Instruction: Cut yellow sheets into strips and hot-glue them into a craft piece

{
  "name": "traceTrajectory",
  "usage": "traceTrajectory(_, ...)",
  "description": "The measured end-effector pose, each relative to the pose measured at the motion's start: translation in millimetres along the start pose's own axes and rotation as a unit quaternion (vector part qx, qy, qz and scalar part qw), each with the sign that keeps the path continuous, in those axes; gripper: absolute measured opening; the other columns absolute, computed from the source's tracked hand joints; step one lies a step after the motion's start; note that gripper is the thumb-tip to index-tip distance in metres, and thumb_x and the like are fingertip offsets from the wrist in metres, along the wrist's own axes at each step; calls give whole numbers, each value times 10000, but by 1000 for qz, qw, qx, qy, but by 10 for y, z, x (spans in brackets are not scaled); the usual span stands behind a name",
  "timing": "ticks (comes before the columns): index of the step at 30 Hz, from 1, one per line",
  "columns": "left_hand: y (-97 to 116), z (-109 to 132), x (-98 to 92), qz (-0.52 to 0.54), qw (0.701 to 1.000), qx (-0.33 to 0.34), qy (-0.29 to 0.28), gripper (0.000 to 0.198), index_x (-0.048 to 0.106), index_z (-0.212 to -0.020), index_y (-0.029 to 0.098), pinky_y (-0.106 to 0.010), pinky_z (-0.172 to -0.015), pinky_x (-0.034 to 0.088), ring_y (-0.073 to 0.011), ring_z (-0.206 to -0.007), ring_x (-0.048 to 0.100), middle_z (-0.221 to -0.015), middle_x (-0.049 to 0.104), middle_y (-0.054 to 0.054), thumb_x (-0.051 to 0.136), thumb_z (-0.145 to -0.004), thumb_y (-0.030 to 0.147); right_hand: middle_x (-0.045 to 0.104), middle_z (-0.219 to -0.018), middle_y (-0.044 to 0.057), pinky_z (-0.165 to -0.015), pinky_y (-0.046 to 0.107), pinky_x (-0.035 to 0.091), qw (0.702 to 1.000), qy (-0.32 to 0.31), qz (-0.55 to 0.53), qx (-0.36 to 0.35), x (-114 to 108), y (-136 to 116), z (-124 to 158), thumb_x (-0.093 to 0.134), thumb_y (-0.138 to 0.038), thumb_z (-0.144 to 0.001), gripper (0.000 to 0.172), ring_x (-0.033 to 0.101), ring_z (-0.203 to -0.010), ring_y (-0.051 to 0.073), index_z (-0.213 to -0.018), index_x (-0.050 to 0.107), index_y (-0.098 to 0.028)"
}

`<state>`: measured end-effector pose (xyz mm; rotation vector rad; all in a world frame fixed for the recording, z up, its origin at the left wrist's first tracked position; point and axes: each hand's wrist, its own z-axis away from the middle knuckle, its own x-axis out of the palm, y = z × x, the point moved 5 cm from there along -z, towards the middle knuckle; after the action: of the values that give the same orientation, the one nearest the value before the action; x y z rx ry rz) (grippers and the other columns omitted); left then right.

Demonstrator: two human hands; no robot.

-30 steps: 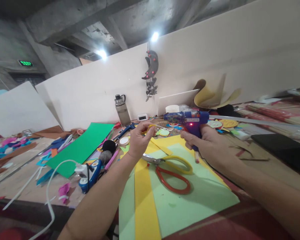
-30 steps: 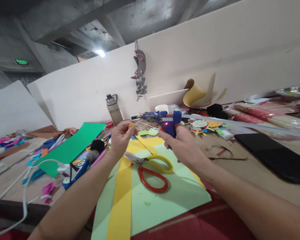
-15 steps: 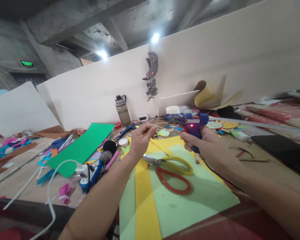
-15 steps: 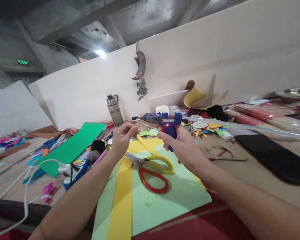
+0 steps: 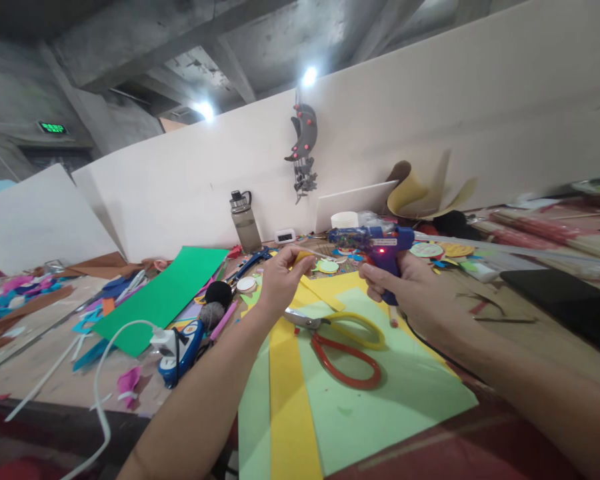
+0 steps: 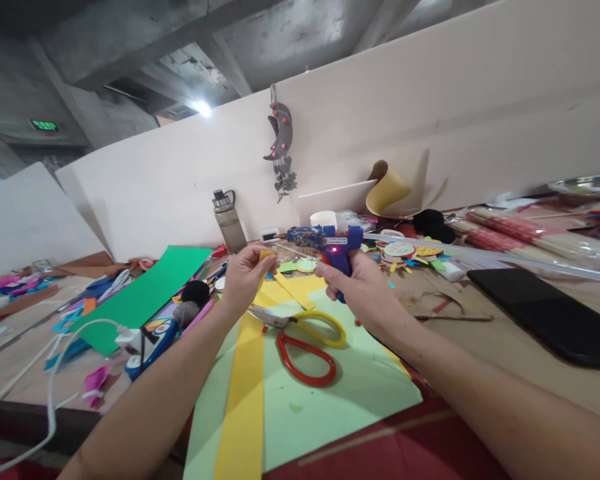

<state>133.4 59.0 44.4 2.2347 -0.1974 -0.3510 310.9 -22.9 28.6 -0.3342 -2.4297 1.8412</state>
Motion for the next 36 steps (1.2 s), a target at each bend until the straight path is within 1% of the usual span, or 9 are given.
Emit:
traceTrajectory(9,39,41,-24,-7,1000,-3,12,356,662,-812,179,-257,-571,442,-119,-577,546,-649,612,-22,489,-851,488,471,-536,-72,-411,197,375,994,7,-108,23,22,38,-11,663,-376,-739,266,474,-464,83,-795,470,-201)
traceTrajectory(15,210,103,120,-113,987,105,-46,291,692,-877,193,-263,-695,448,-135,-703,578,-725,639,-33,487,-877,399,558,-607,-36,-391,210,384,979,36,-185,80,83,79,-6,679,-356,-716,265,486,-453,90,-835,502,-199)
traceTrajectory(18,268,173,174,-150,978,118,-81,288,683,-808,178,-261,-710,443,-134,-709,583,-713,643,-33,476,-888,361,583,-634,-18,-412,208,404,972,9,-217,95,136,144,-14,704,-374,-692,287,491,-472,86,-793,503,-195)
traceTrajectory(21,262,213,175,-149,980,107,-81,332,651,-712,164,-250,-672,434,-118,-656,564,-660,613,-25,443,-906,336,577,-611,-18,-397,200,384,967,-16,-231,103,165,199,-14,702,-401,-700,305,477,-465,83,-784,495,-194)
traceTrajectory(25,275,222,217,-167,969,154,-92,283,666,-833,167,-255,-677,434,-125,-693,559,-704,618,-36,432,-914,306,583,-628,-19,-407,195,387,963,-24,-243,113,190,245,-13,712,-395,-699,307,474,-467,74,-790,503,-189)
traceTrajectory(27,319,250,287,-205,943,227,-132,230,668,-946,175,-274,-739,433,-145,-801,572,-824,654,-65,460,-901,263,577,-624,-28,-424,196,401,961,-25,-248,120,217,278,-17,738,-376,-673,315,472,-470,70,-785,512,-187)
traceTrajectory(31,383,383,416,-312,852,374,-191,273,648,-1066,276,-325,-899,346,-158,-999,550,-1060,662,-45,471,-887,172,632,-719,-15,-534,236,477,954,-17,-265,139,264,361,-23,781,-346,-612,381,559,-571,107,-876,552,-194)
traceTrajectory(34,415,504,474,-376,787,465,-150,255,650,-1033,357,-334,-951,257,-160,-1028,496,-1056,655,11,574,-840,209,657,-821,8,-608,266,499,953,-36,-268,135,287,372,-18,763,-380,-629,411,604,-678,141,-935,561,-193)
traceTrajectory(36,431,574,516,-387,763,507,-110,229,658,-975,379,-328,-929,240,-163,-976,455,-969,644,28,628,-803,230,653,-810,9,-585,255,487,962,-41,-238,128,277,366,-14,758,-394,-633,410,595,-663,137,-931,566,-187)
